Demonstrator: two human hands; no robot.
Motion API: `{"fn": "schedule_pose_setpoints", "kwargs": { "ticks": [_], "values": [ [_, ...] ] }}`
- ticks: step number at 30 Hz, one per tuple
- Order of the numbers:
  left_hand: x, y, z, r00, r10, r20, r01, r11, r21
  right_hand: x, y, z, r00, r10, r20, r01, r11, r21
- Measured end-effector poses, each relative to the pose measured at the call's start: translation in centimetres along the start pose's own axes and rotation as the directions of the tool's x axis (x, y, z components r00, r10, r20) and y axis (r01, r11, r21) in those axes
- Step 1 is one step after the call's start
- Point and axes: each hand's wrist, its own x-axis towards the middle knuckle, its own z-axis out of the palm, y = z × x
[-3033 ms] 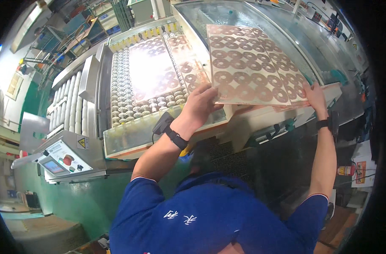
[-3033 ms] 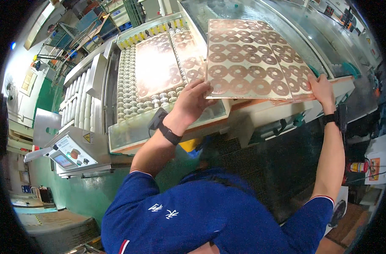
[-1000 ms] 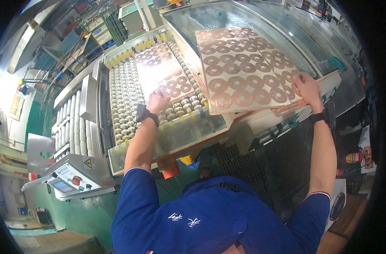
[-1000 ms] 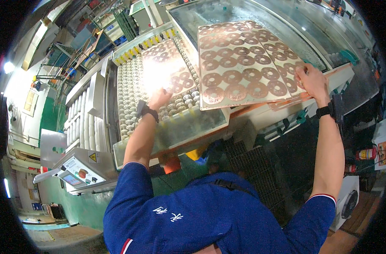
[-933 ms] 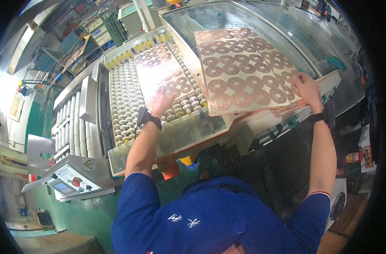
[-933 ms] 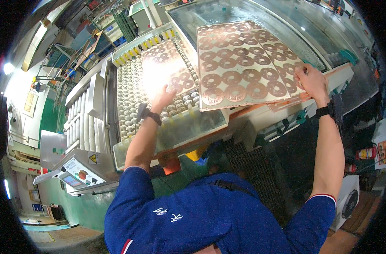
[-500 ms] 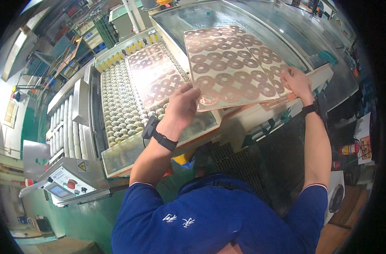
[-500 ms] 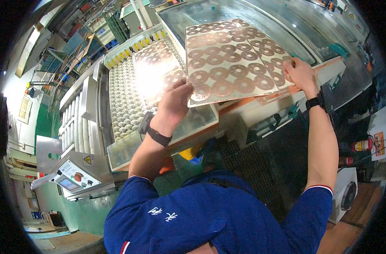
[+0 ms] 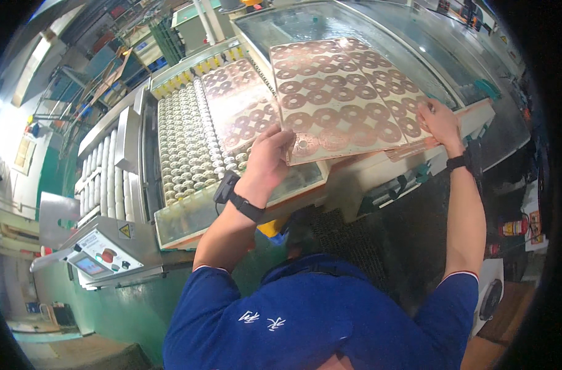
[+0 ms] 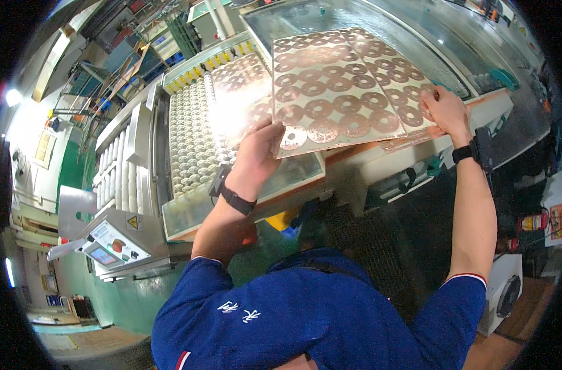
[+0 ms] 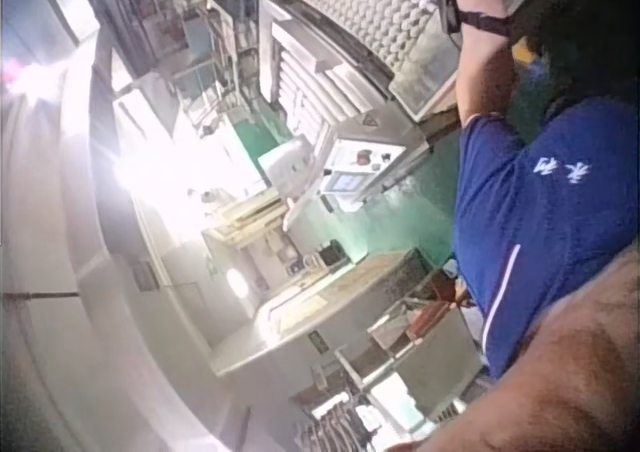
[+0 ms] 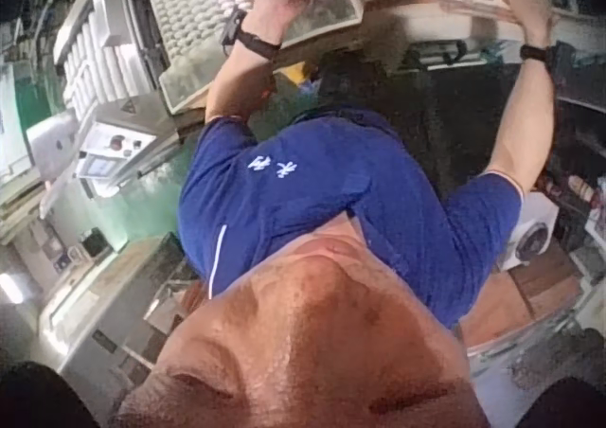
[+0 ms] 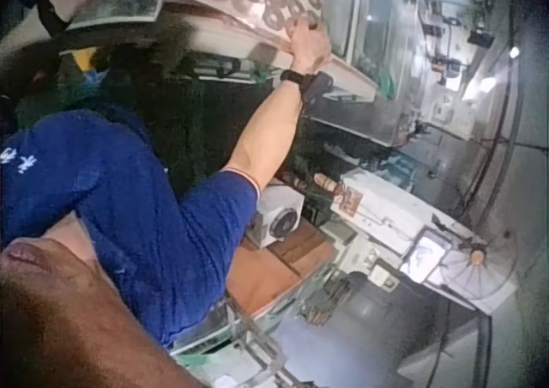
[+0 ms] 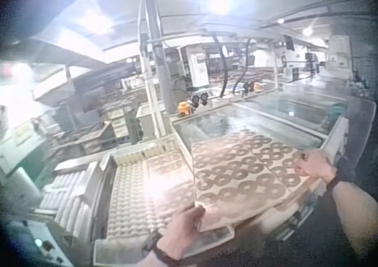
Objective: Picking up copper sheets from a pallet and feeding them into an automated processing machine.
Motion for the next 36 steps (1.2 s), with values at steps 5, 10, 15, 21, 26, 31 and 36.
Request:
{"fn": "schedule_pose_setpoints", "kwargs": {
  "ticks": [5, 10, 15, 21, 26, 31, 36],
  "values": [
    [-0.2, 3.0, -5.8, 0.985, 0.133, -0.113, -0.119, 0.985, 0.127, 0.3, -0.3, 0.2, 0.999, 0.017, 0.039, -0.017, 1.0, 0.005],
    [-3.6, 9.3, -14.1, 0.884, 0.276, -0.377, -0.159, 0.936, 0.313, 0.7, 0.1, 0.1, 0.993, 0.015, 0.114, -0.019, 0.999, 0.035],
    [-6.2, 14.4, -26.8, 0.836, 0.392, -0.384, -0.16, 0.843, 0.513, 0.9, 0.9, 0.7, 0.996, 0.018, 0.084, -0.019, 1.0, 0.016],
    [-5.9, 14.5, -34.3, 0.784, 0.335, -0.523, -0.064, 0.881, 0.469, 0.0, -0.1, 0.0, 0.999, 0.025, 0.038, -0.022, 0.997, -0.067],
    [-5.6, 14.3, -38.8, 0.739, 0.333, -0.585, 0.177, 0.743, 0.646, 0.9, 0.3, 0.1, 0.987, 0.063, 0.146, -0.064, 0.998, 0.002],
    [-4.3, 13.3, -38.6, 0.665, 0.361, -0.654, 0.342, 0.631, 0.696, 0.6, 0.2, 0.3, 0.993, 0.061, 0.101, -0.062, 0.998, 0.003],
    [-4.1, 12.7, -37.1, 0.634, 0.41, -0.656, 0.362, 0.592, 0.72, 0.1, -0.5, -0.2, 0.987, 0.094, 0.13, -0.096, 0.995, 0.008]
  ]
}}
